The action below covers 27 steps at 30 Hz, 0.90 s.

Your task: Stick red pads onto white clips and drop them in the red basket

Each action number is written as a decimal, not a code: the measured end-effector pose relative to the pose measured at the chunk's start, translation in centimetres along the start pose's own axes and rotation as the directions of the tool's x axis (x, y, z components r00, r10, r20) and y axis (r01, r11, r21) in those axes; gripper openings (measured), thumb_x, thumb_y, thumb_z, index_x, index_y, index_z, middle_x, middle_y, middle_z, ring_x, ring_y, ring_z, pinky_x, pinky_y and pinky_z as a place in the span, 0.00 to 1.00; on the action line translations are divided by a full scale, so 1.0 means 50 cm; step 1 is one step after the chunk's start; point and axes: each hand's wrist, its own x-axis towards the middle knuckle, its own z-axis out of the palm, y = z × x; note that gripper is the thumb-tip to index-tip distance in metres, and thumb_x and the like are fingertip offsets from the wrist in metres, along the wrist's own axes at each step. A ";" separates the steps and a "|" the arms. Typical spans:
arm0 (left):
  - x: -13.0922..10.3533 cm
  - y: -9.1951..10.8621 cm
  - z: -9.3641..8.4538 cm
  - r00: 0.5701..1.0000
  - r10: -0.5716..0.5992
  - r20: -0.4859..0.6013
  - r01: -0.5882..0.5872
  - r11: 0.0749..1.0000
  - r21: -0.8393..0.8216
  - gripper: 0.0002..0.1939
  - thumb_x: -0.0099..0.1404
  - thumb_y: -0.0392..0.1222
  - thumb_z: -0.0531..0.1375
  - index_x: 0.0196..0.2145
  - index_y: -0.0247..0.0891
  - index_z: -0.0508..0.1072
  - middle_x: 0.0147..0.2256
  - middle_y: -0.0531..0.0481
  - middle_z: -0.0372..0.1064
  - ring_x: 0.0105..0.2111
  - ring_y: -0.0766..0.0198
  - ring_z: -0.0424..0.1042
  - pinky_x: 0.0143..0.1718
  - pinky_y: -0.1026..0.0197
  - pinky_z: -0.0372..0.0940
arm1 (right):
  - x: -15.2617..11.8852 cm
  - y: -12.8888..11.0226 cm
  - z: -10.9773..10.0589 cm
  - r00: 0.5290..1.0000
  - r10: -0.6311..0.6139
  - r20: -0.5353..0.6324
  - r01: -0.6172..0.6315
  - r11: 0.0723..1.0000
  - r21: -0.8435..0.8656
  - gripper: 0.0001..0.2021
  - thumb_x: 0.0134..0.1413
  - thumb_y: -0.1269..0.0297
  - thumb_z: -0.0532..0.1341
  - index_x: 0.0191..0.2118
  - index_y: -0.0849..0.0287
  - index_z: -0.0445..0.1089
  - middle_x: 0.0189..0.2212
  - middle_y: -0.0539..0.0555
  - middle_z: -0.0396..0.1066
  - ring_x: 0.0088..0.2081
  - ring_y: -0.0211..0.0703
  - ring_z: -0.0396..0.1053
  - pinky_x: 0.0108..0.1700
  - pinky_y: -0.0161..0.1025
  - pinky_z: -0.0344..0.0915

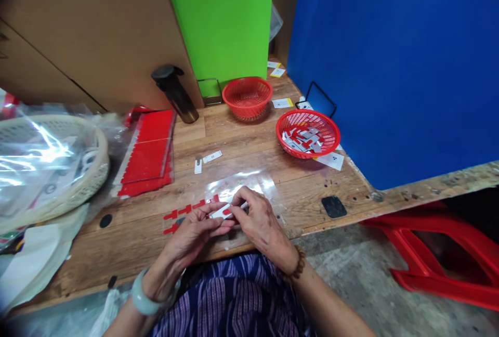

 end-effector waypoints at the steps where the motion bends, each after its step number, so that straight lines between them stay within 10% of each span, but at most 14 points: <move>1: 0.000 0.000 0.000 1.000 -0.001 0.000 0.001 1.000 0.003 0.19 0.55 0.21 0.58 0.45 0.27 0.66 0.29 0.42 0.76 0.29 0.62 0.77 0.34 0.66 0.71 | 0.001 0.000 0.001 1.000 -0.001 0.001 0.001 1.000 -0.004 0.04 0.51 0.71 0.59 0.28 0.57 0.63 0.24 0.45 0.64 0.28 0.35 0.63 0.32 0.33 0.58; 27: 0.000 0.007 0.008 1.000 -0.010 -0.025 0.010 1.000 0.002 0.19 0.53 0.21 0.58 0.43 0.28 0.67 0.27 0.45 0.75 0.27 0.63 0.77 0.32 0.66 0.71 | 0.000 -0.003 -0.001 0.999 0.033 0.026 -0.033 0.999 0.000 0.04 0.51 0.72 0.59 0.28 0.57 0.63 0.26 0.45 0.65 0.28 0.35 0.63 0.33 0.32 0.57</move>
